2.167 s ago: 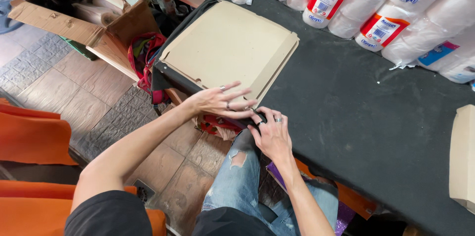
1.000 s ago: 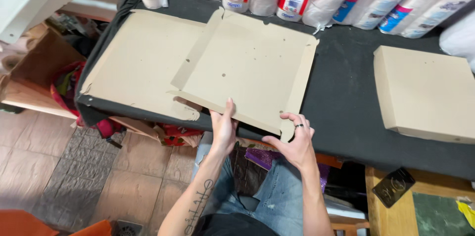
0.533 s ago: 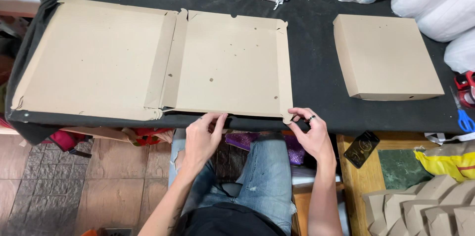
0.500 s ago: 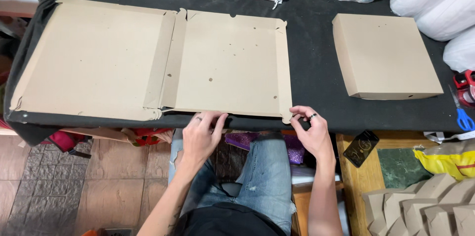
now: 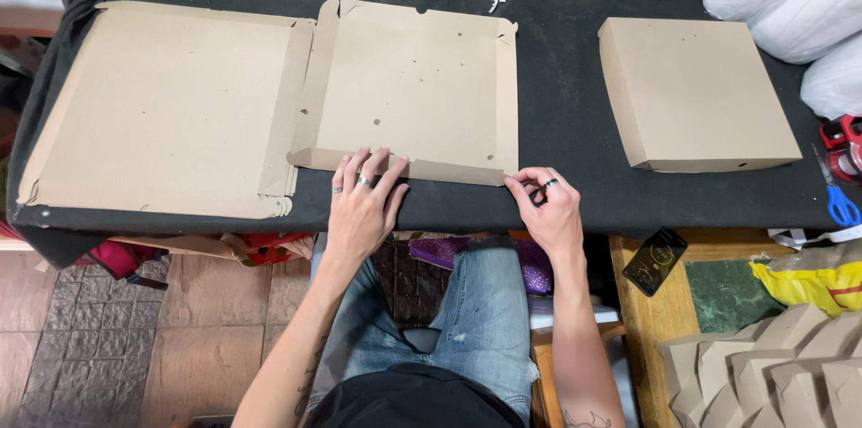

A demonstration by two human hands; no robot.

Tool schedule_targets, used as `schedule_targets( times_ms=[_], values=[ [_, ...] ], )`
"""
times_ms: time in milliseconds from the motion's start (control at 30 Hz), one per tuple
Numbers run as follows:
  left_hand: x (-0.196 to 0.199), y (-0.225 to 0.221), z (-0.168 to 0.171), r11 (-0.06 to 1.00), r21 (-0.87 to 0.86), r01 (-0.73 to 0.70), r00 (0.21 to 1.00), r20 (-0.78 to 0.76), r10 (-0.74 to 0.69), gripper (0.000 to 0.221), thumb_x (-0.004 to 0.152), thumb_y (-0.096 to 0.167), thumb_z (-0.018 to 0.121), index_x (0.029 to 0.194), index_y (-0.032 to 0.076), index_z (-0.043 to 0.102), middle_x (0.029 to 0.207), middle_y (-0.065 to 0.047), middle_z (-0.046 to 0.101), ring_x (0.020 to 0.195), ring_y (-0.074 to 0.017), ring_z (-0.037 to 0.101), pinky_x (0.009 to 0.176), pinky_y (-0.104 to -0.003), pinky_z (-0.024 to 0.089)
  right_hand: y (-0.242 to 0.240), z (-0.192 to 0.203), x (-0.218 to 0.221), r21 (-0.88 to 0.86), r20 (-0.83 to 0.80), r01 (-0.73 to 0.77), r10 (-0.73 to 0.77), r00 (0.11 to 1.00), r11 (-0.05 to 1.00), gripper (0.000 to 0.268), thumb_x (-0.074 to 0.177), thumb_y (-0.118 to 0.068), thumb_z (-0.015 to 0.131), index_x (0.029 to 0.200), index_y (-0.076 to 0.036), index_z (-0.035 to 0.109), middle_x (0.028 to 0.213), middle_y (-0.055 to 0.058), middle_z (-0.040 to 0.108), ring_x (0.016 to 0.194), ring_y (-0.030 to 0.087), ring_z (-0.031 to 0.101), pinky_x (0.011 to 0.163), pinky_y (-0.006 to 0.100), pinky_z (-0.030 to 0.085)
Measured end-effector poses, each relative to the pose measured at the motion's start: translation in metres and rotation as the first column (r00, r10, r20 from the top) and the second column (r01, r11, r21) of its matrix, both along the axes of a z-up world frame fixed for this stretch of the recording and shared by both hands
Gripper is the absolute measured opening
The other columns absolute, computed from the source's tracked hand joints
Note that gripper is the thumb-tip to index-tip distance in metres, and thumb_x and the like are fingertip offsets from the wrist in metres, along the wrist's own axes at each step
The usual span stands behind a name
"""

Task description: The person folds and assembles multiple cardboard pizza boxes on a table, stacking them on top of each other as they are finished.

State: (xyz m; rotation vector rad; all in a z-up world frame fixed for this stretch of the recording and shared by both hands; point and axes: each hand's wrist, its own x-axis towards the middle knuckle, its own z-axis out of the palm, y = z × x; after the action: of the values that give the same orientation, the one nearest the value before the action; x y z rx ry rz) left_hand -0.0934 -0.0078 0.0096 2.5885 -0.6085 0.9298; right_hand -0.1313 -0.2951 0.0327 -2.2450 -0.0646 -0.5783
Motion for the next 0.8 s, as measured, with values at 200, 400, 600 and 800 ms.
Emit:
schedule_targets(
  times_ms=[200, 400, 600, 800],
  values=[
    [0.000, 0.000, -0.006, 0.999, 0.050, -0.011, 0.999, -0.038, 0.013, 0.034, 0.105, 0.041, 0.057, 0.134, 0.027, 0.067, 0.139, -0.003, 0.060, 0.137, -0.0269, 0.051, 0.120, -0.045, 0.031, 0.015, 0.004, 0.010, -0.004, 0.056, -0.001, 0.001, 0.998, 1.000, 0.009, 0.091, -0.012, 0.083, 0.092, -0.007, 0.076, 0.080, 0.004, 0.072, 0.071, 0.016, 0.071, 0.064, 0.024, 0.057],
    [0.001, 0.006, -0.007, 0.999, 0.032, -0.006, 1.000, -0.023, 0.007, 0.035, 0.104, 0.036, 0.060, 0.136, 0.026, 0.065, 0.140, -0.004, 0.059, 0.137, -0.0269, 0.051, 0.120, -0.045, 0.031, 0.010, 0.009, 0.016, -0.085, 0.031, -0.089, 0.091, 0.995, 0.992, 0.007, 0.089, -0.010, 0.082, 0.094, -0.008, 0.078, 0.083, 0.007, 0.072, 0.075, 0.019, 0.072, 0.066, 0.026, 0.060],
    [0.010, 0.029, -0.012, 0.999, 0.013, 0.048, 0.998, -0.036, -0.048, 0.038, 0.101, 0.023, 0.064, 0.138, 0.027, 0.065, 0.136, 0.001, 0.063, 0.134, -0.0216, 0.056, 0.122, -0.043, 0.034, 0.010, 0.029, 0.017, -0.120, -0.057, -0.161, 0.155, 0.986, 0.980, 0.006, 0.090, -0.010, 0.081, 0.095, -0.009, 0.080, 0.086, 0.008, 0.074, 0.077, 0.023, 0.072, 0.068, 0.032, 0.062],
    [0.020, 0.051, -0.010, 0.998, 0.043, 0.054, 0.997, -0.061, -0.051, 0.046, 0.100, 0.023, 0.066, 0.145, 0.029, 0.061, 0.139, 0.001, 0.062, 0.137, -0.0199, 0.052, 0.126, -0.045, 0.025, 0.002, 0.029, 0.019, -0.168, -0.106, -0.173, 0.157, 0.982, 0.970, 0.006, 0.091, -0.016, 0.082, 0.096, -0.013, 0.082, 0.084, 0.004, 0.074, 0.075, 0.021, 0.071, 0.069, 0.031, 0.061]
  ],
)
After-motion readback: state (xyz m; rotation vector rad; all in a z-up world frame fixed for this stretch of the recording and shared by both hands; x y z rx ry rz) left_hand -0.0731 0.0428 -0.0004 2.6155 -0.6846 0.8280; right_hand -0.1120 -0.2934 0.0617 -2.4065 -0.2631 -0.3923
